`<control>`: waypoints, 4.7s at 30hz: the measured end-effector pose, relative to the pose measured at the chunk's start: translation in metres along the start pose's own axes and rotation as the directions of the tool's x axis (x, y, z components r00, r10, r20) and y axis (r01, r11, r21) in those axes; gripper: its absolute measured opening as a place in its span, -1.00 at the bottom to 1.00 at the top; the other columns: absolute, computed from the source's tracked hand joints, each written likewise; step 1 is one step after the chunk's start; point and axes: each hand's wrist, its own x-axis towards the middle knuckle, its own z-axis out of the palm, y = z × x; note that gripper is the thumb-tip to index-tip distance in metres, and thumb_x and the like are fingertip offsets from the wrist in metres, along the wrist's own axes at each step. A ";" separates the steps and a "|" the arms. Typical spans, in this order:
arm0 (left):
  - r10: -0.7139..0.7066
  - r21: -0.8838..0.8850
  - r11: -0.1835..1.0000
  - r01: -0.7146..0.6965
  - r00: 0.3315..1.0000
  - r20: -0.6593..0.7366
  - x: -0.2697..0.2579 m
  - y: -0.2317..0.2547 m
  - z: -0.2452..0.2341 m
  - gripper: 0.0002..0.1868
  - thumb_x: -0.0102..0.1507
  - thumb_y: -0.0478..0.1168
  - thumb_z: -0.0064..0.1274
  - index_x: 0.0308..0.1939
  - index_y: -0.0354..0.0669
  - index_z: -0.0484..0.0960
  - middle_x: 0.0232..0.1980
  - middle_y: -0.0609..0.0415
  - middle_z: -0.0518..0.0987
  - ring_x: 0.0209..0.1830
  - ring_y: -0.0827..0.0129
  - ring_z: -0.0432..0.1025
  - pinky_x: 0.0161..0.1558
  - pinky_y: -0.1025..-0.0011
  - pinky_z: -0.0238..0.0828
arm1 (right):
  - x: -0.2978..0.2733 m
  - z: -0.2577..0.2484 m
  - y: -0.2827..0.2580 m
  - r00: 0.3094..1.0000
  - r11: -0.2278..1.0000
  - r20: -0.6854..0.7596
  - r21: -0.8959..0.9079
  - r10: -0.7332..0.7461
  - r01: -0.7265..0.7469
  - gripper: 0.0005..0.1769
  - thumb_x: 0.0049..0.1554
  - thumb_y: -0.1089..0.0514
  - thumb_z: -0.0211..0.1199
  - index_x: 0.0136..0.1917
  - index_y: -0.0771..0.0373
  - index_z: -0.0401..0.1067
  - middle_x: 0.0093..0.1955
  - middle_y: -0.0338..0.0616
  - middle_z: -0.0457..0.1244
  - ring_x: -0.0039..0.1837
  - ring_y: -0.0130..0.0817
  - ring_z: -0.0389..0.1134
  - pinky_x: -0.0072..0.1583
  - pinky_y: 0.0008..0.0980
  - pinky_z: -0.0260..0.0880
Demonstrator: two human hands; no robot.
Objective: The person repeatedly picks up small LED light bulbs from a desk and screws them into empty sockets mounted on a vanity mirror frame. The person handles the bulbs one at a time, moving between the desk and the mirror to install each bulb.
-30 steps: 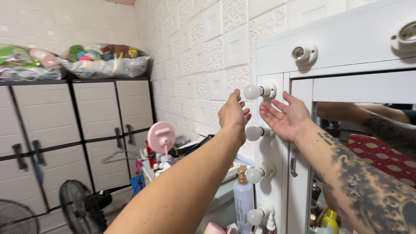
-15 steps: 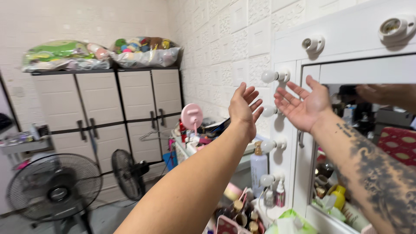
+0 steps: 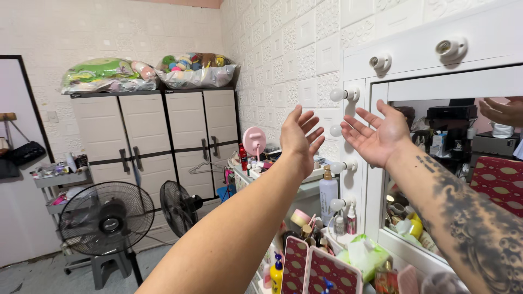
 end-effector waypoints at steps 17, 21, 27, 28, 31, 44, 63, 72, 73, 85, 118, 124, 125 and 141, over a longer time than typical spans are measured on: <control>-0.038 -0.073 0.997 0.037 0.999 -0.019 -0.190 0.020 0.003 -0.33 0.28 0.23 -0.13 0.26 -0.20 0.50 0.26 -0.08 0.53 0.20 0.05 0.44 0.22 0.17 0.35 | -0.215 0.002 -0.015 0.999 0.999 -0.010 -0.036 0.033 -0.033 -0.41 0.22 -0.26 0.08 0.21 0.30 0.33 0.25 0.17 0.27 0.31 0.03 0.32 0.40 -0.03 0.33; -0.048 -0.079 0.996 0.043 0.997 -0.064 -0.232 0.020 0.012 -0.37 0.28 0.21 -0.11 0.21 -0.18 0.54 0.22 -0.05 0.54 0.17 0.05 0.46 0.19 0.18 0.39 | -0.251 -0.004 -0.028 0.999 0.998 0.024 -0.037 0.045 -0.044 -0.42 0.23 -0.25 0.06 0.19 0.32 0.33 0.24 0.18 0.27 0.32 0.03 0.32 0.40 -0.02 0.34; -0.032 -0.053 0.998 0.027 0.996 -0.088 -0.311 0.022 0.044 -0.40 0.28 0.22 -0.11 0.16 -0.15 0.57 0.15 0.01 0.59 0.10 0.12 0.48 0.17 0.19 0.39 | -0.318 -0.012 -0.055 0.995 0.996 0.087 -0.067 0.059 -0.053 -0.43 0.25 -0.24 0.04 0.20 0.30 0.33 0.23 0.14 0.27 0.32 -0.03 0.32 0.41 -0.05 0.36; -0.027 -0.042 0.999 0.024 0.996 -0.088 -0.325 0.018 0.050 -0.40 0.27 0.22 -0.11 0.16 -0.13 0.57 0.15 0.02 0.59 0.10 0.13 0.49 0.17 0.21 0.39 | -0.329 -0.016 -0.060 0.993 0.996 0.098 -0.069 0.060 -0.054 -0.44 0.24 -0.23 0.04 0.20 0.30 0.33 0.23 0.14 0.27 0.32 -0.03 0.32 0.41 -0.06 0.36; -0.020 -0.023 1.000 0.018 0.996 -0.091 -0.368 0.005 0.067 -0.40 0.27 0.22 -0.12 0.17 -0.11 0.58 0.17 0.02 0.61 0.12 0.14 0.50 0.17 0.23 0.40 | -0.361 -0.028 -0.072 0.986 0.994 0.140 -0.073 0.088 -0.079 -0.45 0.23 -0.22 0.05 0.21 0.29 0.34 0.23 0.14 0.28 0.32 -0.03 0.33 0.40 -0.07 0.37; -0.078 -0.085 0.994 0.071 0.994 -0.077 -0.483 -0.045 0.154 -0.43 0.29 0.19 -0.10 0.14 -0.14 0.59 0.18 -0.03 0.61 0.12 0.11 0.52 0.17 0.20 0.42 | -0.484 -0.090 -0.142 0.958 0.988 0.243 -0.049 0.154 -0.147 -0.45 0.25 -0.26 0.07 0.20 0.25 0.36 0.23 0.08 0.30 0.29 -0.08 0.33 0.38 -0.06 0.39; -0.367 -0.185 0.895 0.407 0.905 0.216 -0.593 -0.191 0.327 -0.48 0.29 0.12 -0.06 0.11 -0.19 0.60 0.15 0.00 0.64 0.11 0.18 0.54 0.16 0.24 0.47 | -0.693 -0.217 -0.301 0.989 0.955 -0.079 -0.279 -0.125 0.098 -0.41 0.26 -0.25 0.04 0.29 0.27 0.30 0.28 0.08 0.25 0.36 -0.11 0.31 0.43 -0.13 0.38; -0.450 -0.147 0.826 0.544 0.794 0.408 -0.658 -0.298 0.441 -0.48 0.33 0.12 -0.08 0.12 -0.22 0.58 0.12 -0.05 0.65 0.06 0.21 0.54 0.15 0.26 0.47 | -0.786 -0.324 -0.395 0.944 0.935 -0.251 -0.332 -0.214 0.124 -0.45 0.28 -0.22 0.01 0.27 0.27 0.29 0.25 0.09 0.27 0.32 -0.10 0.34 0.40 -0.14 0.38; -0.454 -0.127 0.827 0.548 0.784 0.423 -0.668 -0.316 0.453 -0.49 0.33 0.10 -0.07 0.13 -0.23 0.58 0.11 -0.05 0.65 0.06 0.21 0.54 0.15 0.25 0.47 | -0.796 -0.341 -0.404 0.935 0.935 -0.285 -0.338 -0.212 0.109 -0.45 0.29 -0.22 0.00 0.27 0.27 0.29 0.23 0.08 0.28 0.30 -0.11 0.35 0.39 -0.14 0.38; -0.608 0.009 0.761 0.648 0.709 0.358 -0.807 -0.529 0.536 -0.57 0.32 -0.05 -0.01 0.12 -0.33 0.57 0.08 -0.09 0.64 0.02 0.18 0.54 0.08 0.25 0.47 | -0.893 -0.595 -0.443 0.817 0.876 -0.568 -0.441 -0.103 -0.196 -0.61 0.30 0.04 0.01 0.28 0.30 0.36 0.10 0.00 0.38 0.14 -0.27 0.41 0.22 -0.22 0.45; -0.792 0.535 0.563 0.630 0.597 0.130 -0.919 -0.738 0.485 -0.74 0.27 -0.24 0.12 0.00 -0.26 0.70 -0.12 0.09 0.66 -0.18 0.48 0.48 -0.06 0.49 0.44 | -1.002 -0.793 -0.331 0.901 -0.296 -0.427 -0.853 -0.075 -0.429 -0.43 -0.24 0.16 0.51 0.09 0.20 0.53 0.01 0.12 0.41 0.14 0.02 0.43 0.18 -0.13 0.43; -0.738 0.709 0.553 0.437 0.653 0.173 -0.923 -0.726 0.490 -0.57 0.19 -0.12 0.21 0.09 -0.22 0.66 -0.03 0.06 0.69 -0.12 0.42 0.54 -0.06 0.45 0.48 | -1.006 -0.780 -0.338 0.871 -0.177 -0.452 -0.857 -0.189 -0.483 -0.37 -0.27 0.12 0.55 0.10 0.19 0.50 0.02 -0.01 0.43 0.08 -0.11 0.49 0.15 -0.19 0.48; -0.720 0.738 0.559 0.378 0.663 0.206 -0.923 -0.724 0.492 -0.50 0.15 -0.07 0.25 0.13 -0.19 0.62 0.02 0.07 0.67 -0.08 0.39 0.57 -0.04 0.42 0.50 | -1.006 -0.776 -0.338 0.875 -0.151 -0.425 -0.873 -0.233 -0.465 -0.34 -0.28 0.12 0.56 0.12 0.19 0.49 0.02 -0.03 0.43 0.07 -0.12 0.49 0.14 -0.20 0.48; -0.814 0.707 0.480 0.519 0.564 0.138 -0.917 -0.717 0.500 -0.41 0.23 0.10 0.11 0.14 -0.29 0.60 -0.12 -0.07 0.70 -0.33 0.27 0.63 -0.28 0.32 0.63 | -1.014 -0.789 -0.319 0.801 0.308 -0.557 -0.818 -0.219 -0.485 -0.47 -0.02 0.31 0.43 0.24 0.25 0.46 0.12 -0.14 0.47 0.13 -0.40 0.52 0.15 -0.43 0.51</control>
